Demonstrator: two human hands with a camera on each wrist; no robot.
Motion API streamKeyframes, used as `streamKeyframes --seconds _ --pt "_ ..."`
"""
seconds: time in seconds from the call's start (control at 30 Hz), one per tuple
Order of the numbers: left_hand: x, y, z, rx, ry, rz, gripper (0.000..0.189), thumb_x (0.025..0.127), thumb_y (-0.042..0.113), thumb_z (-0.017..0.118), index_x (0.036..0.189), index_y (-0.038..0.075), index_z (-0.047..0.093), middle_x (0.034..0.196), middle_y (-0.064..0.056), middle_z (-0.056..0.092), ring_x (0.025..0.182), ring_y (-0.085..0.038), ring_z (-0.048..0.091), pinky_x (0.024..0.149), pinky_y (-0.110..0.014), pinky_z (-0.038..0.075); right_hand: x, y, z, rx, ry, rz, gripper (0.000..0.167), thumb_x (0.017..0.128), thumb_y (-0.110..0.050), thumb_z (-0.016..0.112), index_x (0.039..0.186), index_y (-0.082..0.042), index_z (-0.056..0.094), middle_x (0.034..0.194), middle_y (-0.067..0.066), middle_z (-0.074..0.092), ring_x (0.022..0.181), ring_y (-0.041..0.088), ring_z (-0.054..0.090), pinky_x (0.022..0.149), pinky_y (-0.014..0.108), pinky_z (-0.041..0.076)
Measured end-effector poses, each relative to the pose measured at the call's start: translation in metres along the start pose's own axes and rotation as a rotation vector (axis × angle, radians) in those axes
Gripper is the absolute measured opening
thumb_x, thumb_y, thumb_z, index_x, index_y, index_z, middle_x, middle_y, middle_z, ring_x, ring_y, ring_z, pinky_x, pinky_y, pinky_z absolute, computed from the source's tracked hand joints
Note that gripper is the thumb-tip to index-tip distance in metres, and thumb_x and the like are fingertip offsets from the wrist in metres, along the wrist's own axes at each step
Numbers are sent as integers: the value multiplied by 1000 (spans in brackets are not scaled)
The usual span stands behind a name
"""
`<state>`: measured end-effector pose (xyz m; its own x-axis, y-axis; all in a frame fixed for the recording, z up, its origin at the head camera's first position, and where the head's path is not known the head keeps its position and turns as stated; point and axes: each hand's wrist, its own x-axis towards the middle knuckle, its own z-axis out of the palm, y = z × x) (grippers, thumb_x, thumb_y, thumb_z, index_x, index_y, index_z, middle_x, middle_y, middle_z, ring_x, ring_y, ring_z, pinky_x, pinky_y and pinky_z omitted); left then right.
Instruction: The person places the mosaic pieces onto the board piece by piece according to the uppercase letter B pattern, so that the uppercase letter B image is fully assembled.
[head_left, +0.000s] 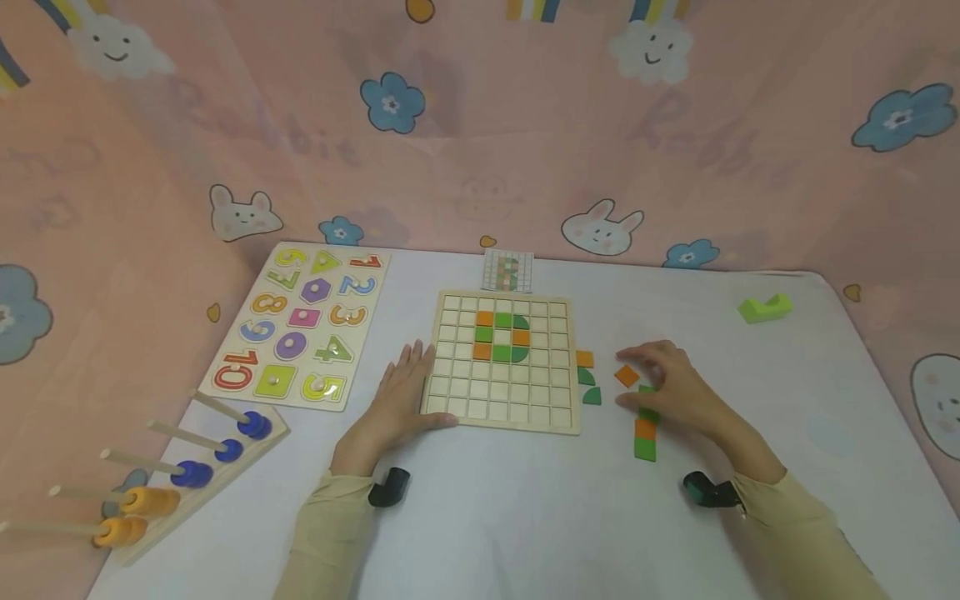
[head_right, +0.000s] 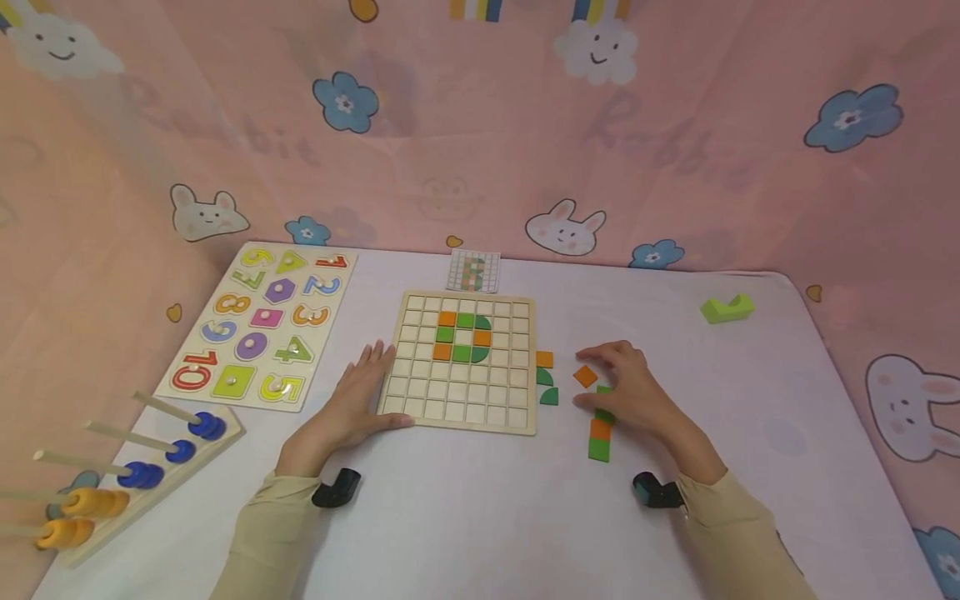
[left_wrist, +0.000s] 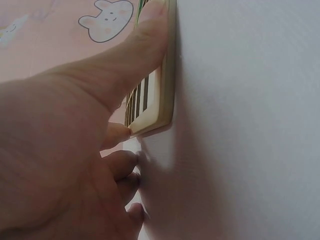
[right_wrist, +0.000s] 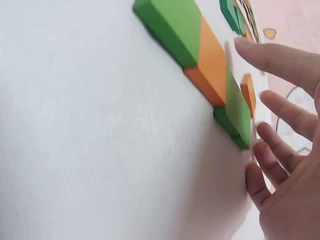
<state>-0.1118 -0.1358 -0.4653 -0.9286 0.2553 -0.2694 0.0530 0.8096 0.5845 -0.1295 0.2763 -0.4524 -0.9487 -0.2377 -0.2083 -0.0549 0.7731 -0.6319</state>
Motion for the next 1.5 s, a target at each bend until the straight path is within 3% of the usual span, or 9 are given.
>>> streamKeyframes --seconds 0.2,0.5,0.57,0.8,0.97,1.03,1.23,1.5 --pt "0 1 0 -2 1 1 119 85 38 89 171 7 13 179 -14 2 168 -33 -4 138 -52 -1 -9 5 -11 -74 -36 54 75 84 -34 90 147 -10 57 151 32 37 134 53 34 107 79 43" --pt "-1 1 1 -4 3 -4 119 85 37 89 171 8 14 180 -14 2 168 -32 -4 138 -52 -1 -19 17 -20 -63 -81 43 64 83 -25 90 138 -8 63 136 26 48 119 42 44 98 64 49" --pt "-1 0 1 -5 3 -5 119 85 38 89 171 8 14 180 -14 2 168 -32 -4 138 -52 -1 -19 19 -19 -48 -70 23 61 82 -24 91 135 -6 65 134 25 50 116 40 46 97 57 48" --pt "-2 1 0 -7 -1 -15 120 84 38 90 171 9 13 180 -13 1 168 -31 -5 138 -51 -2 -19 17 -14 -4 -7 -53 49 83 -11 90 124 1 66 126 21 64 119 39 56 107 55 48" --pt "-2 2 0 5 -5 -14 121 84 40 89 171 9 11 180 -12 1 168 -30 -5 138 -50 -2 -18 14 -10 -18 34 -53 45 87 -7 86 125 -2 64 122 18 67 108 31 57 90 25 49" --pt "-2 1 -1 7 -7 -14 121 84 40 89 171 9 11 180 -12 1 168 -30 -5 138 -50 -2 -17 12 -8 -27 62 -56 39 88 -5 83 123 -3 65 117 16 68 103 27 56 83 18 46" --pt "-2 1 -1 2 -7 -7 121 84 40 89 171 8 12 180 -12 1 168 -31 -5 138 -50 -2 -11 6 -3 -46 127 -68 24 94 -4 78 117 -5 72 101 10 69 94 24 55 77 18 46" --pt "-1 0 -1 7 -2 -5 120 84 39 90 171 7 13 180 -14 2 167 -33 -4 138 -52 0 3 -4 7 5 152 -86 24 93 -5 79 115 -3 72 97 11 72 86 22 59 70 17 49"
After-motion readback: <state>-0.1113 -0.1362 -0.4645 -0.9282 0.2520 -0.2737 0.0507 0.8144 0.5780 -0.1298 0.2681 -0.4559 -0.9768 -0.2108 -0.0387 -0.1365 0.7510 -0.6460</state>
